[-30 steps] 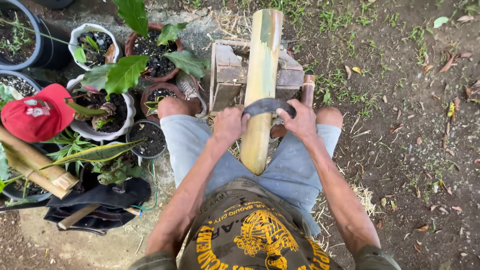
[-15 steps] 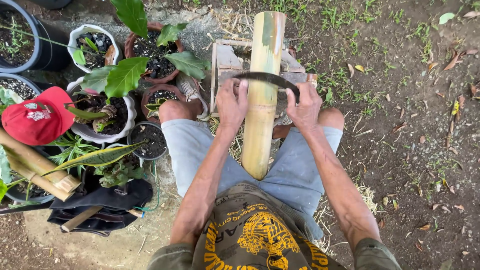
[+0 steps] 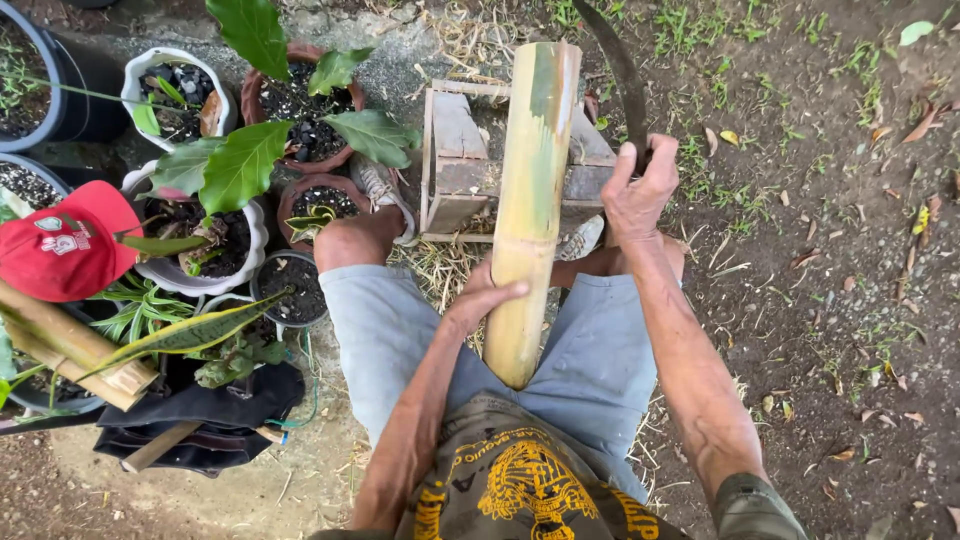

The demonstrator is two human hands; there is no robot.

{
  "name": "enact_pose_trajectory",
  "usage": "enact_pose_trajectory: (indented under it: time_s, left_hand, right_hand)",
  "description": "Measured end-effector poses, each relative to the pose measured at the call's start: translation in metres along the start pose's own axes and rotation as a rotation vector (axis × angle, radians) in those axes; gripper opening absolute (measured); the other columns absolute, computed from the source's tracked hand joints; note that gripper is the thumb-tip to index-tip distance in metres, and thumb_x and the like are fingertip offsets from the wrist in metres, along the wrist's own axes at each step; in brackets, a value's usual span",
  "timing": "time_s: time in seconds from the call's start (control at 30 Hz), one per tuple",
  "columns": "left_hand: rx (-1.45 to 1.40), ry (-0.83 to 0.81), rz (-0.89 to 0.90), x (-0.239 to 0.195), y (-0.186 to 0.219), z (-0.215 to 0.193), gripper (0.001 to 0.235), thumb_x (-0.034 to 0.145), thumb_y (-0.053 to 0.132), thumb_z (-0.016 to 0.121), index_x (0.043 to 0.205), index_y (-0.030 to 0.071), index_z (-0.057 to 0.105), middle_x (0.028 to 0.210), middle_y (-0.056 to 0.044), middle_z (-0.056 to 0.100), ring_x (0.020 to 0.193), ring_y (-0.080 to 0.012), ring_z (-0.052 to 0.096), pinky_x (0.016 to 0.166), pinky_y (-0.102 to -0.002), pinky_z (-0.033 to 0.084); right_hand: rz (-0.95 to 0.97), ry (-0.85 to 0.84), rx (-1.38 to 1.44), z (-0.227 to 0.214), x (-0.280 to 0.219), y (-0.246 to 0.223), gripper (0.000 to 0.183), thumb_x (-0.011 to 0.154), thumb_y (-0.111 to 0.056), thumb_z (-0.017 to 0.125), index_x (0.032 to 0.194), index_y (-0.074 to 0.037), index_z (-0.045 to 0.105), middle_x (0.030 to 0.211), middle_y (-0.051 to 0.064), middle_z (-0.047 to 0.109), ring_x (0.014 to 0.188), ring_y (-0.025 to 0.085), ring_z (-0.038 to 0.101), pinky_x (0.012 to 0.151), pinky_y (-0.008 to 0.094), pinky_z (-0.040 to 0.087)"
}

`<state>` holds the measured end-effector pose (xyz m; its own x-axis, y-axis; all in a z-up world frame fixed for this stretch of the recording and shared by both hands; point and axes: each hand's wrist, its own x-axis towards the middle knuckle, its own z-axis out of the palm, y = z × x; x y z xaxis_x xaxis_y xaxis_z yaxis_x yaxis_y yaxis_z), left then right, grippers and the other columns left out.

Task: The recorder uses a sickle to scrape and clean the outer surface of a bamboo stalk.

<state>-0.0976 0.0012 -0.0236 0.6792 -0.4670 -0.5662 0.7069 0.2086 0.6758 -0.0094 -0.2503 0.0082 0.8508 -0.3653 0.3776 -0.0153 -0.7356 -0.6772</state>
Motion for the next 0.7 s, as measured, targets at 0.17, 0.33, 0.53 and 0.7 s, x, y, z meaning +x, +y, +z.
enact_pose_trajectory:
  time_s: [0.17,0.33,0.53,0.7]
  left_hand:
    - [-0.094,-0.037,0.030,-0.001,0.003,0.004,0.065,0.074,0.011,0.087,0.132,-0.002,0.060,0.118,-0.013,0.073,0.105,-0.0215,0.071,0.094,-0.037,0.059]
    - [0.141,0.178,0.084,-0.021,0.048,0.045,0.057,0.072,0.014,0.088,0.122,-0.001,0.065,0.110,-0.016,0.077,0.096,-0.0207,0.075,0.086,-0.036,0.063]
    - [0.438,0.384,0.074,-0.027,0.036,0.048,0.066,0.062,0.027,0.091,0.119,0.002,0.066,0.108,-0.013,0.077,0.097,-0.0187,0.075,0.087,-0.032,0.059]
    - [0.493,0.405,0.087,-0.036,0.044,0.056,0.068,0.070,0.034,0.089,0.123,0.002,0.061,0.112,-0.014,0.077,0.101,-0.0184,0.074,0.093,-0.032,0.056]
  right_hand:
    - [0.029,0.006,0.069,0.033,0.029,0.004,0.020,0.098,-0.008,0.072,0.100,0.001,0.054,0.077,0.013,0.061,0.065,0.027,0.062,0.061,0.040,0.050]
    - [0.098,-0.042,0.050,0.021,0.018,0.004,0.019,0.098,-0.008,0.071,0.096,0.000,0.054,0.072,0.012,0.058,0.060,0.026,0.059,0.059,0.040,0.047]
    - [-0.097,-0.082,0.071,0.003,-0.006,-0.009,0.020,0.091,-0.010,0.070,0.095,0.001,0.054,0.079,0.017,0.056,0.063,0.029,0.057,0.059,0.041,0.048]
    - [-0.254,-0.187,0.056,-0.013,-0.011,-0.025,0.004,0.095,-0.004,0.062,0.099,-0.005,0.061,0.085,0.013,0.065,0.075,0.032,0.067,0.069,0.042,0.053]
